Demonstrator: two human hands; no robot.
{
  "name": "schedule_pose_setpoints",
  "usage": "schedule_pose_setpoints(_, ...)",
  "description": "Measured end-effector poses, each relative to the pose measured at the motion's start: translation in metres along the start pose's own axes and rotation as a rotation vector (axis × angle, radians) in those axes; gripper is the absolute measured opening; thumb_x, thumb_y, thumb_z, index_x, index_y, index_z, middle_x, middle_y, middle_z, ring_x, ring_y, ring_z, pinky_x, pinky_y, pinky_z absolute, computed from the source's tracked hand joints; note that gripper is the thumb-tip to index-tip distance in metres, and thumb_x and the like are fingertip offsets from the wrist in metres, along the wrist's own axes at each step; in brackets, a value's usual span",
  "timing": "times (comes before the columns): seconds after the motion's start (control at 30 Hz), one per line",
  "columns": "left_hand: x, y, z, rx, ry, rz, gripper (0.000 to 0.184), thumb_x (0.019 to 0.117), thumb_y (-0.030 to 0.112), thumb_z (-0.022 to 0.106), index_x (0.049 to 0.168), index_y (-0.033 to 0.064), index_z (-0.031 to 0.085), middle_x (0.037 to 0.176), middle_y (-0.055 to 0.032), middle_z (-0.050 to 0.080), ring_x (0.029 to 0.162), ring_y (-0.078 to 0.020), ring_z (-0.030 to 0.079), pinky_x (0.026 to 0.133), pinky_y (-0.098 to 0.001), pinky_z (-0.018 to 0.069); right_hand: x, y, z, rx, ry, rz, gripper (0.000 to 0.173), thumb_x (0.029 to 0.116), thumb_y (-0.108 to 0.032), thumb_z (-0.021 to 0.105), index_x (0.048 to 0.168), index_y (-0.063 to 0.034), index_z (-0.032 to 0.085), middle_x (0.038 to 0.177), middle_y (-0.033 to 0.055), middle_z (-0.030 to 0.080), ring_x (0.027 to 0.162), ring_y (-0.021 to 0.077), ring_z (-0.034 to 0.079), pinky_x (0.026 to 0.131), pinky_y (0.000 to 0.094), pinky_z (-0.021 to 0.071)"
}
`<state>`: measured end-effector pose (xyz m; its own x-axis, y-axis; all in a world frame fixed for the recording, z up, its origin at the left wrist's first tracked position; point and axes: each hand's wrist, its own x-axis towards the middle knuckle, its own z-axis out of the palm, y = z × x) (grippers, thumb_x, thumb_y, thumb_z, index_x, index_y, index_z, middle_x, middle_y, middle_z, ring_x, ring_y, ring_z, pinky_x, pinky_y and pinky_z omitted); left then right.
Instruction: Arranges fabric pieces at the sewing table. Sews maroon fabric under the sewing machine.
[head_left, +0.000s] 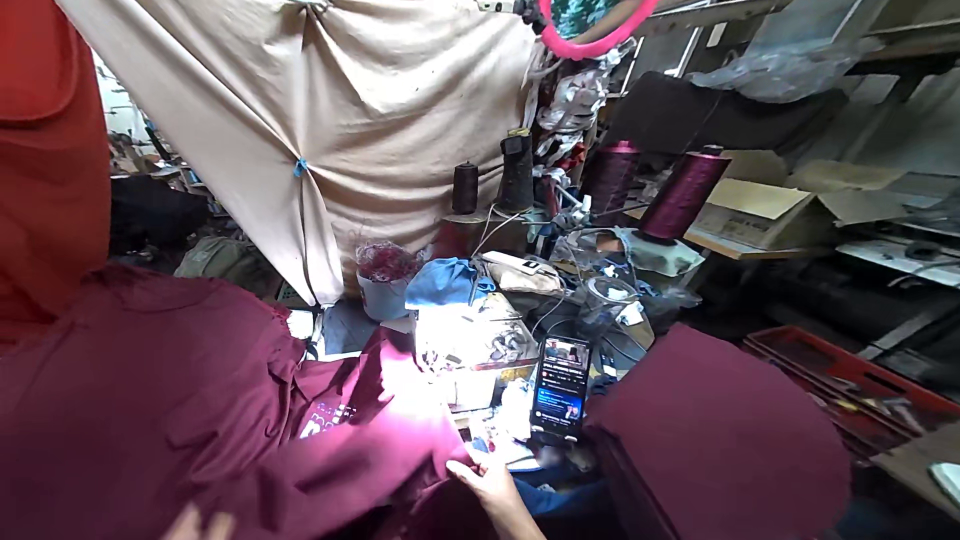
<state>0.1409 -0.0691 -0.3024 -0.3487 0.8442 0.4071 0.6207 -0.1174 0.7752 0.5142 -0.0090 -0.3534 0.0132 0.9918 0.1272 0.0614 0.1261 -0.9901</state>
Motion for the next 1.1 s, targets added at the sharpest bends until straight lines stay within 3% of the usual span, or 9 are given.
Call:
schedule_pose_setpoints(0.07,0.072,0.015,-0.049,0.174,0.049,0.187,0.045,0.1008,0.015,0.059,0.121,-0.0248,0.056,0.113,-0.0422,0.064,0.109,-0.0459,0.067,0.098,-0.0545,0.0517,-0.001,-0.003,0.016,0.143,-0.039,0.057,0.032,0.0911,-0.012,0.074,0.118,0.0032,0.070,0.108,0.0089,0.075,0.100,0.0105,0.071,0.093,0.0299,0.0585)
schedule_pose_setpoints(0.17,0.168,0.032,-0.064,0.308,0.144,0.299,0.040,0.1035,0.019,0.060,0.114,-0.0189,0.061,0.099,-0.0409,0.064,0.090,-0.0555,0.064,0.082,-0.0698,0.0476,-0.005,-0.007,0.038,0.344,-0.086,0.234,0.028,0.0948,-0.012,0.070,0.118,0.0033,0.066,0.104,0.0104,0.075,0.097,0.0160,0.072,0.088,0.0363,0.0606)
schedule_pose_setpoints(0.27,0.202,0.045,-0.028,0.341,0.120,0.263,0.050,0.1013,0.018,0.063,0.141,-0.0093,0.050,0.136,-0.0392,0.053,0.127,-0.0607,0.049,0.105,-0.0759,0.0345,-0.008,-0.008,0.048,0.375,-0.051,0.428,0.021,0.0984,-0.014,0.067,0.110,0.0036,0.067,0.095,0.0101,0.074,0.086,0.0161,0.071,0.078,0.0349,0.0601)
schedule_pose_setpoints(0.4,0.122,0.054,0.092,0.151,0.058,0.740,0.050,0.0926,0.040,0.064,0.116,-0.0034,0.067,0.126,-0.0293,0.063,0.124,-0.0450,0.058,0.108,-0.0596,0.0443,-0.016,-0.016,0.040,0.418,-0.050,0.534,0.018,0.1001,-0.013,0.065,0.110,0.0022,0.065,0.096,0.0090,0.073,0.086,0.0159,0.071,0.077,0.0349,0.0599)
schedule_pose_setpoints(0.5,0.063,0.030,0.164,0.113,-0.144,1.088,0.021,0.1001,0.037,0.058,0.117,0.0273,0.066,0.122,-0.0063,0.066,0.118,-0.0241,0.061,0.101,-0.0434,0.0475,-0.017,-0.023,0.031,0.471,-0.122,0.509,0.012,0.1005,-0.011,0.062,0.106,-0.0010,0.067,0.093,0.0055,0.074,0.084,0.0136,0.071,0.076,0.0327,0.0600)
schedule_pose_setpoints(0.63,0.059,0.005,0.177,0.207,-0.056,0.894,0.022,0.0894,0.009,0.058,0.107,0.0087,0.071,0.105,-0.0174,0.071,0.100,-0.0361,0.070,0.087,-0.0517,0.0570,-0.016,-0.028,0.025,0.506,-0.163,0.522,0.010,0.1011,-0.009,0.060,0.104,-0.0016,0.067,0.091,0.0053,0.074,0.082,0.0134,0.071,0.076,0.0326,0.0594)
schedule_pose_setpoints(0.87,0.100,0.044,0.122,0.181,-0.261,0.623,0.020,0.0981,0.011,0.060,0.104,0.0041,0.078,0.102,-0.0115,0.076,0.101,-0.0300,0.072,0.094,-0.0479,0.0566,-0.017,-0.017,0.019,0.505,-0.124,0.527,0.011,0.1015,-0.012,0.061,0.103,-0.0018,0.066,0.088,0.0051,0.073,0.079,0.0140,0.071,0.074,0.0325,0.0597)
schedule_pose_setpoints(1.0,0.088,0.063,0.130,0.256,-0.202,0.902,0.045,0.0917,0.045,0.069,0.122,0.0117,0.070,0.115,-0.0157,0.071,0.110,-0.0339,0.068,0.094,-0.0531,0.0556,-0.016,-0.023,0.019,0.578,-0.147,0.535,0.010,0.1011,-0.010,0.060,0.099,-0.0032,0.067,0.085,0.0041,0.073,0.077,0.0123,0.070,0.073,0.0309,0.0599)
schedule_pose_setpoints(1.1,0.063,0.043,0.166,0.257,-0.128,1.037,0.029,0.0919,0.028,0.060,0.119,0.0228,0.069,0.110,-0.0142,0.069,0.102,-0.0312,0.067,0.085,-0.0470,0.0541,-0.017,-0.031,0.020,0.684,-0.186,0.522,0.012,0.1001,-0.008,0.059,0.096,-0.0034,0.069,0.084,0.0052,0.074,0.075,0.0130,0.071,0.073,0.0315,0.0602)
